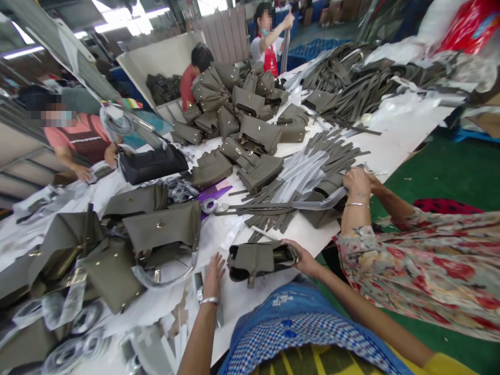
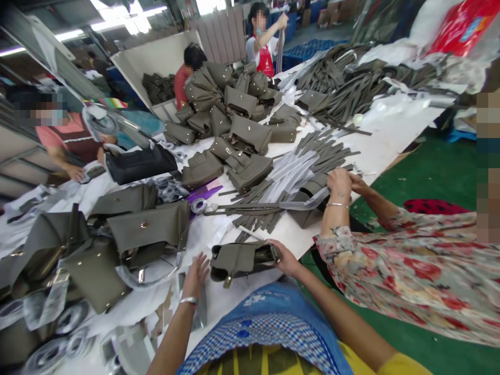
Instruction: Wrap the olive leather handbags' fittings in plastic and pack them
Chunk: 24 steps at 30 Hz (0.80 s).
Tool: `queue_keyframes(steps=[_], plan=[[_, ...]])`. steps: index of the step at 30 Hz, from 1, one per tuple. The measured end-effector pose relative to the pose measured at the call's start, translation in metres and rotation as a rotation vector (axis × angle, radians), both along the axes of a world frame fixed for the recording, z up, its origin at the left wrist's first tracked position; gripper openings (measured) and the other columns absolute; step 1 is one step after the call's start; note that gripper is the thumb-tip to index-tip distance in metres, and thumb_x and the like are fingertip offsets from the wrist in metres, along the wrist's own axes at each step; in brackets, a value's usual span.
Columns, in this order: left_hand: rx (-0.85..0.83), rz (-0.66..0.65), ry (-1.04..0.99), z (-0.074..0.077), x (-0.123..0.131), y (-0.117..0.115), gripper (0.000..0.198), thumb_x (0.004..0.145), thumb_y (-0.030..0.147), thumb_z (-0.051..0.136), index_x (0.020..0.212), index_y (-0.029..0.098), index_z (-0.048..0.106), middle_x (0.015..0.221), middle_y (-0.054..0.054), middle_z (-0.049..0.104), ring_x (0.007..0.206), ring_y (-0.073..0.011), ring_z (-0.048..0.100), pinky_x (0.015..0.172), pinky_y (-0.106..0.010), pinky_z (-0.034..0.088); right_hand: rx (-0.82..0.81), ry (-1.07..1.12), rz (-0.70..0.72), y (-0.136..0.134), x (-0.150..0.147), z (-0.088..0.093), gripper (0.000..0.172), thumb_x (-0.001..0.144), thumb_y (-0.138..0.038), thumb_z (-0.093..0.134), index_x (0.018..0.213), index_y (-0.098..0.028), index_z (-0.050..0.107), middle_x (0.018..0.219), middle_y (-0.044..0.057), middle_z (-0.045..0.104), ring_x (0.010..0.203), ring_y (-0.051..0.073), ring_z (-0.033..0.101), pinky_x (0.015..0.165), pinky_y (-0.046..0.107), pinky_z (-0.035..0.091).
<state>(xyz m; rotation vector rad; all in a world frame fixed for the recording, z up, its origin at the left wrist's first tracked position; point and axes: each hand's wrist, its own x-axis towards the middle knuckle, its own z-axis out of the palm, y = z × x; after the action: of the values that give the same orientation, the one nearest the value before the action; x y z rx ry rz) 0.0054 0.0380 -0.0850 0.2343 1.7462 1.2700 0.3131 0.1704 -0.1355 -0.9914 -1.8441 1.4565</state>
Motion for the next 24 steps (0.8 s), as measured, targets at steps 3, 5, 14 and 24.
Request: queue_keyframes(steps=[3, 5, 14, 24], plan=[[0.114, -0.187, 0.261, 0.026, 0.006, 0.014, 0.044, 0.087, 0.055, 0.047, 0.113, 0.022, 0.062, 0.125, -0.010, 0.060, 0.114, -0.0254, 0.058, 0.099, -0.037, 0.045, 0.088, -0.100, 0.005, -0.001, 0.005, 0.003, 0.074, 0.068, -0.024, 0.069, 0.136, -0.017, 0.042, 0.138, 0.013, 0.048, 0.129, 0.028, 0.043, 0.110, 0.044, 0.030], [0.136, -0.354, 0.501, 0.041, 0.011, 0.021, 0.036, 0.084, 0.049, 0.055, 0.105, 0.021, 0.066, 0.114, -0.009, 0.065, 0.109, -0.0254, 0.059, 0.095, -0.036, 0.048, 0.168, -0.209, -0.015, -0.005, 0.009, 0.015, 0.082, 0.072, -0.021, 0.067, 0.145, -0.021, 0.029, 0.144, 0.012, 0.040, 0.133, 0.027, 0.037, 0.112, 0.045, 0.029], [0.143, -0.853, 1.202, 0.052, 0.039, 0.028, 0.022, 0.090, 0.031, 0.050, 0.105, 0.022, 0.063, 0.113, -0.008, 0.063, 0.110, -0.0226, 0.056, 0.099, -0.044, 0.046, 0.795, -0.224, 0.355, -0.005, 0.009, 0.056, 0.030, 0.086, -0.013, 0.054, 0.113, -0.024, 0.062, 0.124, 0.006, 0.061, 0.133, 0.025, 0.036, 0.106, 0.049, 0.036], [0.007, -1.218, 1.280, 0.035, 0.012, 0.041, 0.053, 0.084, 0.041, 0.055, 0.134, 0.025, 0.046, 0.130, -0.011, 0.055, 0.109, -0.0288, 0.059, 0.094, -0.045, 0.048, 1.070, -0.400, 0.337, 0.000, -0.020, 0.044, 0.020, 0.085, -0.017, 0.059, 0.069, -0.029, 0.065, 0.066, -0.006, 0.067, 0.076, 0.014, 0.058, 0.109, 0.054, 0.026]])
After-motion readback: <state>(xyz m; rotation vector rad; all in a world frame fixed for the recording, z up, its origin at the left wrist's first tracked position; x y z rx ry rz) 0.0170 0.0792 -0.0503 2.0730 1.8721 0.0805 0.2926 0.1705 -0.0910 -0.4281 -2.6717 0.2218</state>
